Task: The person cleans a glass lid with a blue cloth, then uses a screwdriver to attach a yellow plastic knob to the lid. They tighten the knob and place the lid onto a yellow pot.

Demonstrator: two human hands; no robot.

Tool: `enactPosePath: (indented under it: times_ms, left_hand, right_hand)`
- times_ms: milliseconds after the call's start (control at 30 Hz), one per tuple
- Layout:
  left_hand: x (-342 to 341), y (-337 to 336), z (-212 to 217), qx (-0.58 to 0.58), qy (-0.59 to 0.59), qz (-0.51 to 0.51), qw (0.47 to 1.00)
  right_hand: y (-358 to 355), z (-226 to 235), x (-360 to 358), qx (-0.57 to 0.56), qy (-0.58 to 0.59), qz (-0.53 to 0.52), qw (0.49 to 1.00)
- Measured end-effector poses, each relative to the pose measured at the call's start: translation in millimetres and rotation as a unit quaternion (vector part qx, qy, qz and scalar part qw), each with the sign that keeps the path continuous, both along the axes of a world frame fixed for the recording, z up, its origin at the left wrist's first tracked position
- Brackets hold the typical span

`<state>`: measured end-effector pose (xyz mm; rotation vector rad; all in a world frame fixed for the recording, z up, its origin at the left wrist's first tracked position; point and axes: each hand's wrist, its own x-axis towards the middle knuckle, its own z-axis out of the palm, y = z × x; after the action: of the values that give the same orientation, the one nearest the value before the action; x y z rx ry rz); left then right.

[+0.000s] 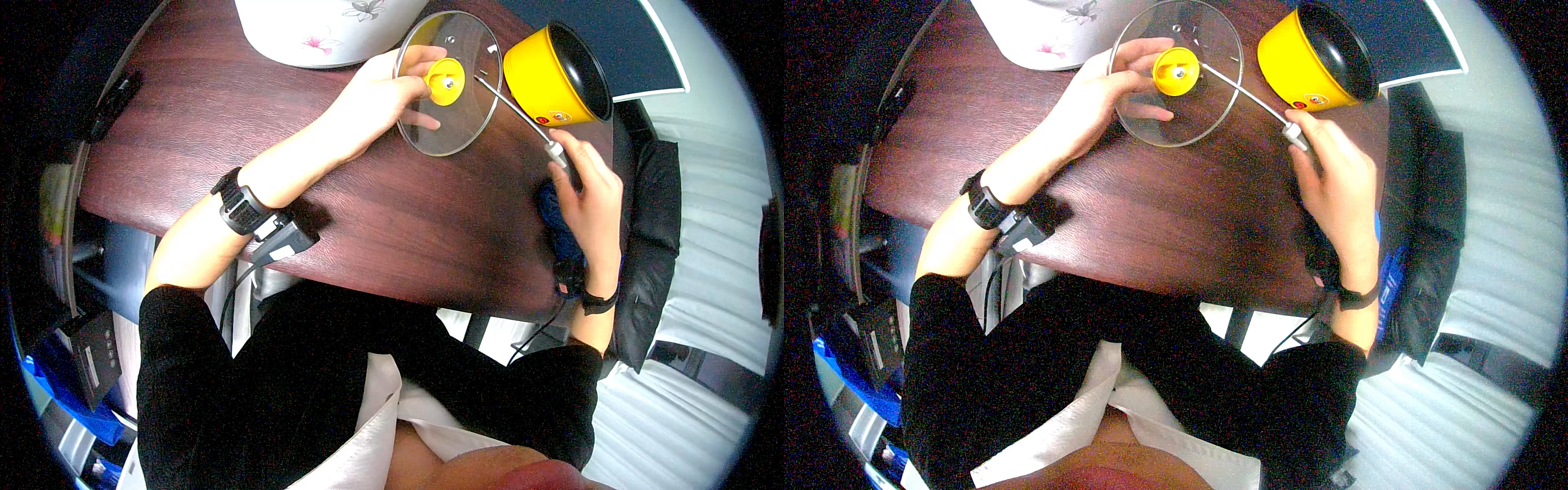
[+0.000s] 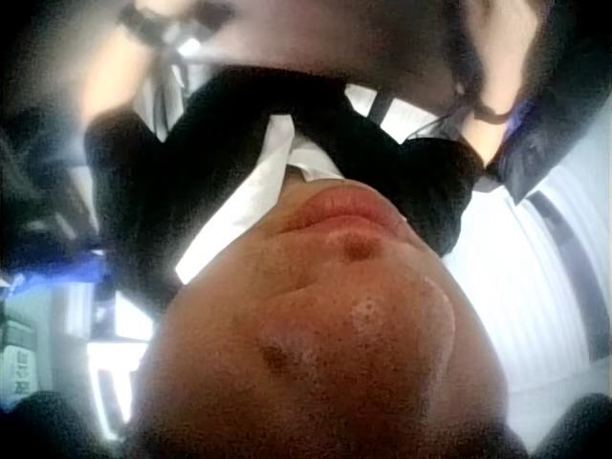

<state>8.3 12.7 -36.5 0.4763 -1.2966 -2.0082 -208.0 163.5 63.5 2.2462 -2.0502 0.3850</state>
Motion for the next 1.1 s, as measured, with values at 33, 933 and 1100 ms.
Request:
enactPosePath:
  times_ms: [33, 933, 1100]
  left_hand:
    - [-0.1, -0.3, -0.4, -0.003, 0.001, 0.000, 1.000]
    - [3.0, 4.0, 2.0, 0.023, 0.011, 0.005, 1.000]
    - [4.1, 4.3, 1.0, 0.024, 0.004, -0.016, 1.000]
  right_hand:
    - [0.9, -3.6, 1.1, 0.010, -0.037, -0.007, 0.999]
    - [-22.9, -42.3, 4.9, 0.068, -0.086, -0.042, 0.993]
    - [-67.1, -41.6, 37.7, -0.008, -0.050, 0.086, 0.995]
